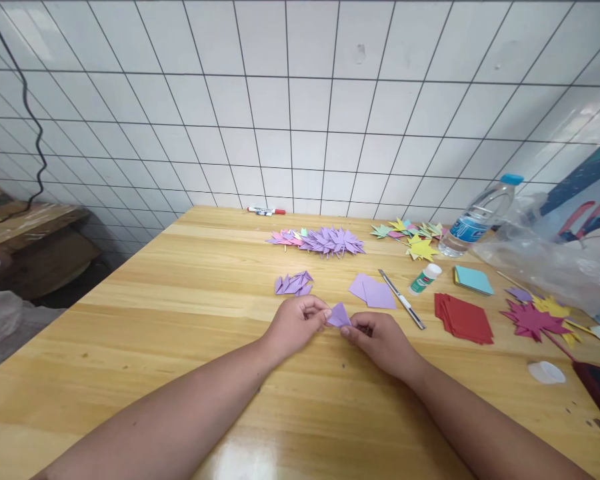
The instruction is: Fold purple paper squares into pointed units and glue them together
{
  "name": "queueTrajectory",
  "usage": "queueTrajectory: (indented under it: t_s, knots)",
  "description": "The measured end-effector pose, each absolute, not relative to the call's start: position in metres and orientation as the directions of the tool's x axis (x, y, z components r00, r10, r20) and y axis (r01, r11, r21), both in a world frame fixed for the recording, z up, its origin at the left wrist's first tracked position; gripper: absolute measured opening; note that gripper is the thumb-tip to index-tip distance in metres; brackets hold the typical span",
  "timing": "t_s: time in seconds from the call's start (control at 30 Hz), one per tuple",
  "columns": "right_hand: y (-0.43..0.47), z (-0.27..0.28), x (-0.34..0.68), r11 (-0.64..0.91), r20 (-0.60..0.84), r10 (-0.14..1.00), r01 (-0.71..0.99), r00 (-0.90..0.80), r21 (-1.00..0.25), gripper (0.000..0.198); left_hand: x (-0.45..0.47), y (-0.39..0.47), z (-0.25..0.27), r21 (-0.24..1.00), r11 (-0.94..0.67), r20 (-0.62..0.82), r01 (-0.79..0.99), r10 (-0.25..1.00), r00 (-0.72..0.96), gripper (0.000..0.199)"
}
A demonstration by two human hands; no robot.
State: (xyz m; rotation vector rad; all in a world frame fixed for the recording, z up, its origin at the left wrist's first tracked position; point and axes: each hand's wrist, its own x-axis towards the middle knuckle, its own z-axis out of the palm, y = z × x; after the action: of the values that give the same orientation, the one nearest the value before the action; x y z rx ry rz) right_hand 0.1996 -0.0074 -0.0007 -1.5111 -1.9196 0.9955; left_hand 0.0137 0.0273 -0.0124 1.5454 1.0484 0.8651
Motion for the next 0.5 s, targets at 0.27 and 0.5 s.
queueTrajectory:
  t_s: [0.27, 0.5]
  knots:
    - [-0.0073, 0.0004, 0.2011, 0.102, -0.088, 0.955, 0.596, -0.282, -0.796, 0.033, 0.0132, 0.026, -0.0131, 0.985, -0.088, 0.011, 0.148, 0.89, 0.456, 0.019]
    - [-0.0046, 0.0026, 0.2052, -0.041, -0.13, 0.975, 0.427, -0.183, -0.904, 0.033, 0.0116, 0.0327, -0.0045, 0.998, 0.047, -0.055, 0.035, 0.964, 0.259, 0.019]
